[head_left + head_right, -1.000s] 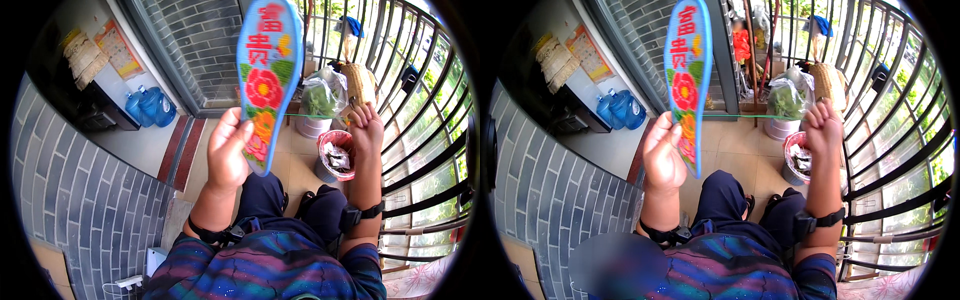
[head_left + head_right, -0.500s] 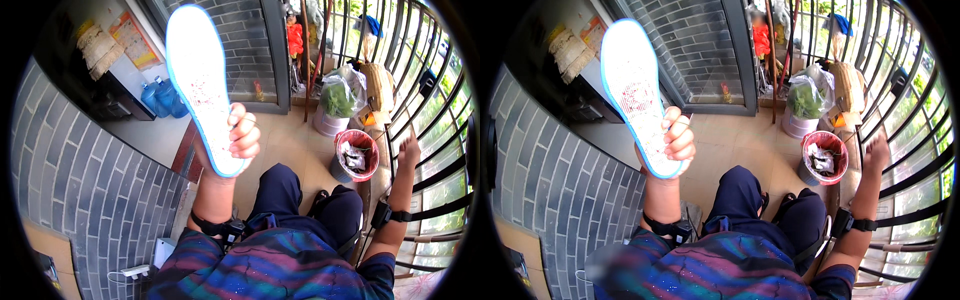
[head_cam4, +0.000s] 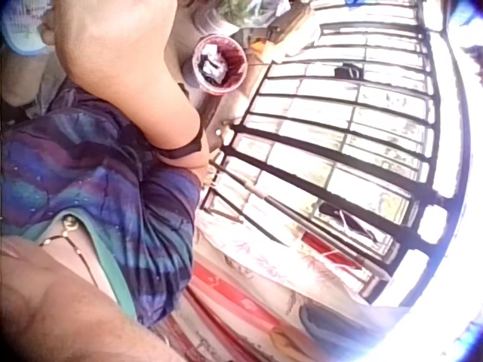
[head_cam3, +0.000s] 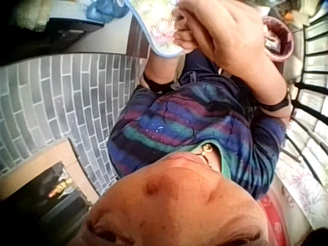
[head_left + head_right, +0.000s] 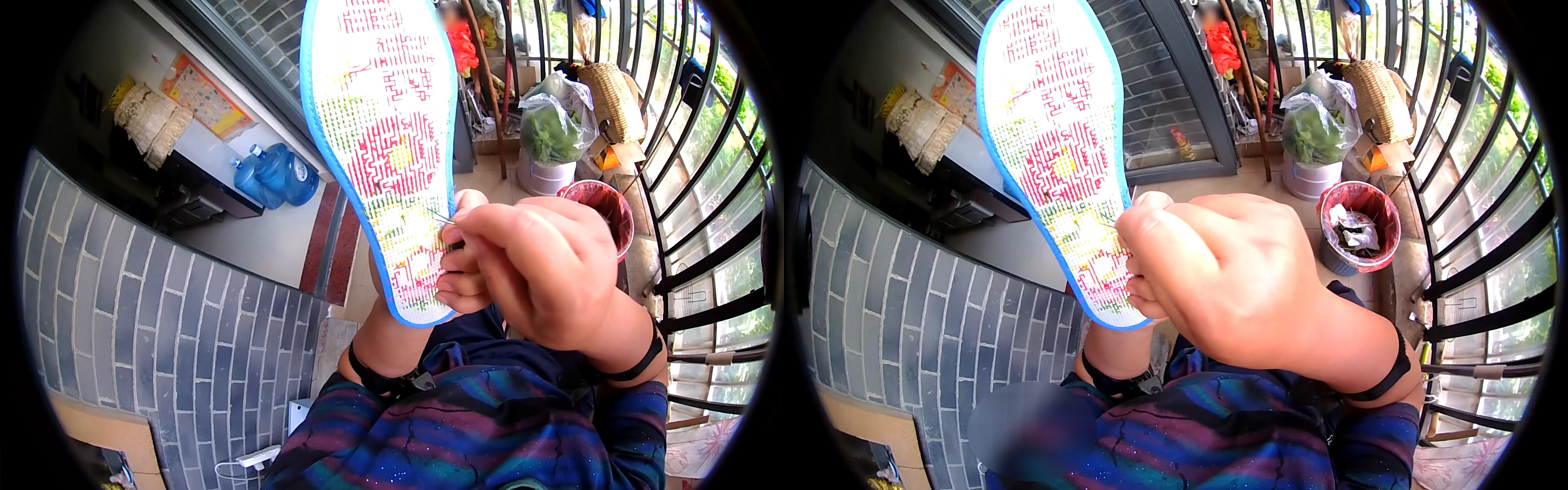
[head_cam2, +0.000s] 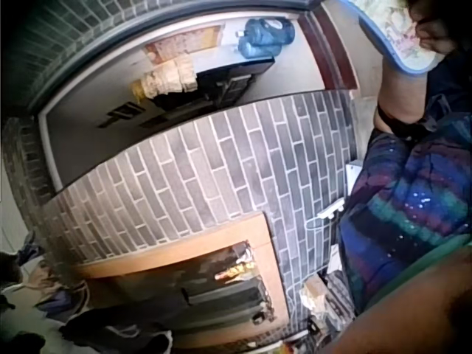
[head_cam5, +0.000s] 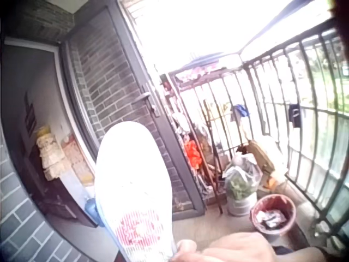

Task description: The person sews patterns onto a blue shoe insole by hand with a needle and thread, pulling the thread through the material and using nail clippers to cut the thread.

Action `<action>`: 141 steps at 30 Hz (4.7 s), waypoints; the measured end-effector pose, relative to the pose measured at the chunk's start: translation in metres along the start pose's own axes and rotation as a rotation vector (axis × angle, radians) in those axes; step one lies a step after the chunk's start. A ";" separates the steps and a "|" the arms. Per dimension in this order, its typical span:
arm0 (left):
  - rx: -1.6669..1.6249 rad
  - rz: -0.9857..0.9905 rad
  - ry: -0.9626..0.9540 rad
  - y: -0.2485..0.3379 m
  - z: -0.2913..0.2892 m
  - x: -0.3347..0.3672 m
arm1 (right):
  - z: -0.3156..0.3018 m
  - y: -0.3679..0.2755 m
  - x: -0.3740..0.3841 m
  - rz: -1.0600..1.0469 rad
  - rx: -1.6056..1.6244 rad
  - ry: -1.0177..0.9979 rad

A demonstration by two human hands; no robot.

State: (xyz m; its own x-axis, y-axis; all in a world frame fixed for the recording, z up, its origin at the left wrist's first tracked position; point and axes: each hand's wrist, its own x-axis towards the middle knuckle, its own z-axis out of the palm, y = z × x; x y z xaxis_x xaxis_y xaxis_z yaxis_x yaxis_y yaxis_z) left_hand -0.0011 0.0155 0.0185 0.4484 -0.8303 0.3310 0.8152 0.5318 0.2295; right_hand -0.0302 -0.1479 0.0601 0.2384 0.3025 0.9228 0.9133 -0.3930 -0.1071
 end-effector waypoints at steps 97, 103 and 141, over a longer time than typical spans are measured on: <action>1.624 0.772 0.449 -0.037 0.014 0.014 | 0.008 0.053 -0.040 0.790 1.534 0.142; 1.603 0.770 0.462 -0.032 0.012 0.013 | 0.007 0.055 -0.038 0.795 1.579 0.156; 1.959 1.113 1.129 0.092 -0.079 -0.050 | -0.048 0.019 -0.015 0.712 1.078 0.599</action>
State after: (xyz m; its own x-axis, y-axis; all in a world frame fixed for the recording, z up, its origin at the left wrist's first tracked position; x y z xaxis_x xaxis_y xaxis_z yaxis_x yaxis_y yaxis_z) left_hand 0.0808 0.0926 -0.0489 0.7185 0.2979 0.6285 -0.4959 -0.4141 0.7633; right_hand -0.0326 -0.2015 0.0616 0.8209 -0.1901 0.5385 0.5252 0.6217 -0.5811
